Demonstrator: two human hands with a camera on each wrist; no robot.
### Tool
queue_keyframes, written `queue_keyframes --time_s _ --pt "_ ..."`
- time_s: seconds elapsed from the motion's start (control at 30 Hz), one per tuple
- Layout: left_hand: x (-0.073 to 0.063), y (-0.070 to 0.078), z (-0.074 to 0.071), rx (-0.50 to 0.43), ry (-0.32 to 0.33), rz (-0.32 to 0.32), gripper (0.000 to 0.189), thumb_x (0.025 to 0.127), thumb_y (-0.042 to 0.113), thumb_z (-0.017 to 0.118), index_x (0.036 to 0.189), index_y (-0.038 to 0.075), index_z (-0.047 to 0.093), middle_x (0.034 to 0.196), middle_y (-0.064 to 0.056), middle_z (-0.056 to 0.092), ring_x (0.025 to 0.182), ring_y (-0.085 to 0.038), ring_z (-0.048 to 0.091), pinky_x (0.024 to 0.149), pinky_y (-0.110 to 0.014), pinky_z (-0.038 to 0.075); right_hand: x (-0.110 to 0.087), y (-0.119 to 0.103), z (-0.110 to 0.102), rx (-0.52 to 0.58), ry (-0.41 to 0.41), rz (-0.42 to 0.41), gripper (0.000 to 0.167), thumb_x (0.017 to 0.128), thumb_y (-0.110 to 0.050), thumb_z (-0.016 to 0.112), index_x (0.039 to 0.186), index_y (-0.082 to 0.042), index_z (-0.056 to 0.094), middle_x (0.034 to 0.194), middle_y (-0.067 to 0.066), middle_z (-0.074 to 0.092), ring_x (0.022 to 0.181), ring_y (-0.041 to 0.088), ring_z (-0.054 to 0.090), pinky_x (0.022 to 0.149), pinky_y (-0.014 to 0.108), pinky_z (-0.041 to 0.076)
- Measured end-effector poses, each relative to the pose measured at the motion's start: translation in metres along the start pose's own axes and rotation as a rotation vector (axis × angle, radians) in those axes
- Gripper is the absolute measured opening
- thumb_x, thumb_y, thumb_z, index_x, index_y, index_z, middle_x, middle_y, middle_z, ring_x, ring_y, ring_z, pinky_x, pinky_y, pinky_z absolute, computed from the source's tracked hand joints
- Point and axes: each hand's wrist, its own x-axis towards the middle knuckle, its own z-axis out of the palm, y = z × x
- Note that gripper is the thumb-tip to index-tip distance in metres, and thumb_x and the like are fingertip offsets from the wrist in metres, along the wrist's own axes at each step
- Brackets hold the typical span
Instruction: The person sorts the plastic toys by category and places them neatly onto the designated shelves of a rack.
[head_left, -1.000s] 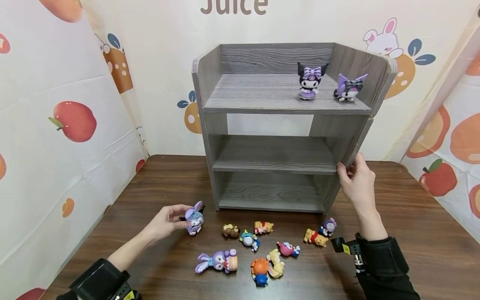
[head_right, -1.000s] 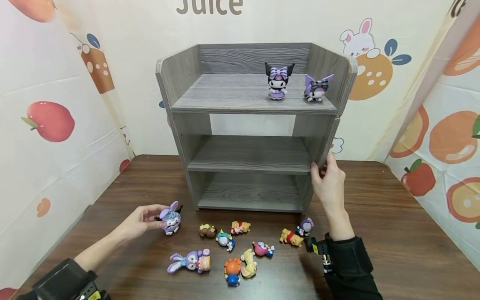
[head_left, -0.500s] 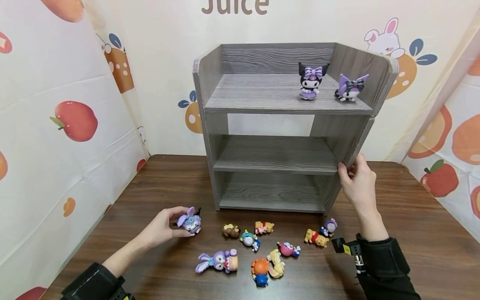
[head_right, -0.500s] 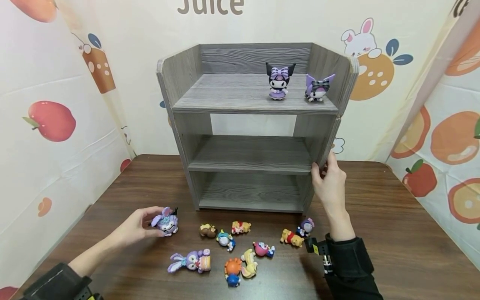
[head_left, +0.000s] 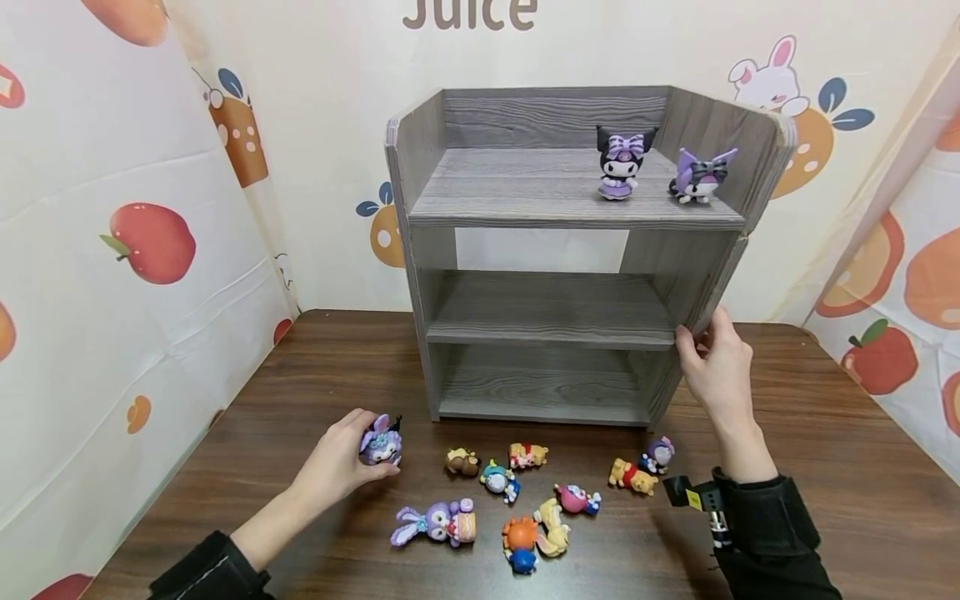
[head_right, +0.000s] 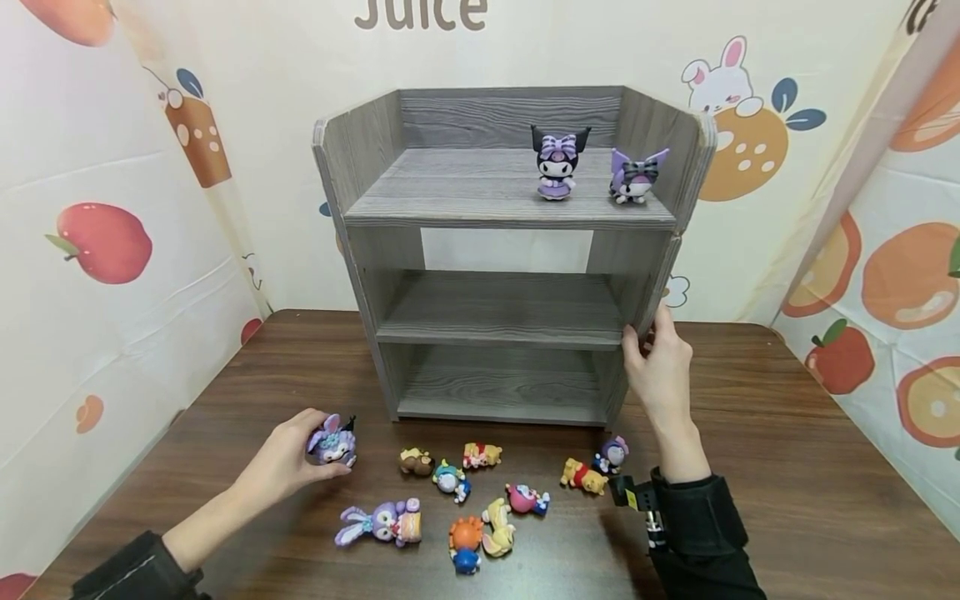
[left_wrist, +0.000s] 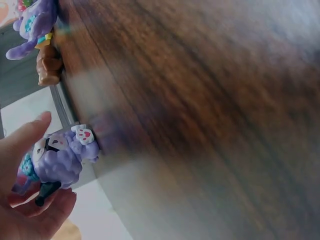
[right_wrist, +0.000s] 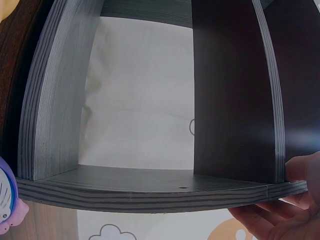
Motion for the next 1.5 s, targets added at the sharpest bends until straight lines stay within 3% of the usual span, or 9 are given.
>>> queue_keyframes --time_s 0.4,0.43,0.63,0.77,1.0,1.1,1.2,1.4,1.5 --pt "0.001 0.006 0.000 0.019 -0.024 -0.056 0.041 0.053 0.004 0.082 0.088 0.000 0.059 0.082 -0.002 0.054 0.072 -0.014 0.054 0.066 -0.033 0.047 0.000 0.000 -0.002 -0.006 -0.006 -0.006 0.025 0.084 0.001 0.050 0.108 0.008 0.047 0.092 0.029 0.058 0.083 0.043 0.058 0.058 -0.001 0.031" --pt "0.001 0.006 -0.001 0.021 -0.022 -0.054 0.040 0.053 0.003 0.082 0.087 0.000 0.059 0.081 -0.001 0.054 0.071 -0.014 0.053 0.065 -0.033 0.046 0.000 0.000 -0.002 -0.010 -0.007 -0.007 0.025 0.084 0.000 0.050 0.108 0.008 0.047 0.092 0.028 0.058 0.083 0.043 0.058 0.059 0.002 0.036" --pt "0.003 0.016 -0.012 0.022 -0.001 -0.034 0.036 0.053 0.003 0.081 0.083 0.002 0.061 0.078 0.001 0.054 0.069 -0.011 0.052 0.062 -0.031 0.046 -0.001 0.001 -0.001 -0.015 -0.010 -0.005 0.026 0.084 0.000 0.050 0.110 0.007 0.047 0.095 0.028 0.058 0.084 0.043 0.058 0.059 0.008 0.041" --pt "0.007 0.030 -0.025 0.016 0.006 -0.013 0.036 0.053 0.002 0.081 0.082 0.003 0.060 0.078 0.001 0.054 0.068 -0.009 0.052 0.062 -0.029 0.046 -0.001 0.001 0.000 -0.013 -0.012 0.000 0.026 0.084 0.000 0.050 0.109 0.007 0.047 0.092 0.026 0.058 0.083 0.042 0.058 0.058 0.000 0.031" --pt "0.015 0.065 -0.057 -0.003 0.030 0.073 0.037 0.054 0.005 0.080 0.085 0.006 0.059 0.080 0.004 0.054 0.069 -0.006 0.051 0.062 -0.026 0.046 -0.001 0.000 0.000 -0.011 -0.008 0.002 0.024 0.084 0.000 0.050 0.108 0.007 0.047 0.091 0.026 0.058 0.081 0.041 0.059 0.058 0.002 0.035" --pt "0.018 0.080 -0.072 -0.018 0.049 0.127 0.037 0.054 0.005 0.080 0.084 0.008 0.059 0.080 0.007 0.053 0.068 -0.004 0.051 0.061 -0.023 0.045 -0.002 0.000 0.000 -0.014 -0.010 -0.004 0.026 0.084 0.001 0.049 0.110 0.007 0.046 0.094 0.028 0.058 0.083 0.042 0.058 0.060 0.021 0.048" --pt "0.020 0.095 -0.087 -0.036 0.052 0.178 0.036 0.055 0.005 0.079 0.084 0.010 0.058 0.081 0.009 0.052 0.068 -0.002 0.049 0.060 -0.021 0.044 -0.002 0.000 0.001 -0.016 -0.013 -0.015 0.027 0.084 0.001 0.049 0.110 0.007 0.046 0.096 0.029 0.058 0.084 0.042 0.058 0.061 0.041 0.048" --pt "0.030 0.125 -0.112 -0.062 0.042 0.293 0.034 0.057 0.007 0.077 0.084 0.012 0.057 0.083 0.011 0.051 0.070 -0.001 0.048 0.061 -0.018 0.043 -0.001 0.001 0.001 -0.020 -0.006 -0.020 0.026 0.084 0.002 0.050 0.109 0.007 0.047 0.093 0.028 0.059 0.082 0.041 0.059 0.060 0.024 0.047" --pt "0.038 0.138 -0.122 -0.060 0.019 0.333 0.032 0.060 0.009 0.075 0.085 0.014 0.056 0.083 0.013 0.050 0.071 0.000 0.046 0.061 -0.016 0.041 -0.001 0.001 0.001 -0.023 0.002 -0.023 0.027 0.084 0.002 0.050 0.110 0.008 0.047 0.095 0.029 0.058 0.083 0.041 0.059 0.059 0.026 0.048"
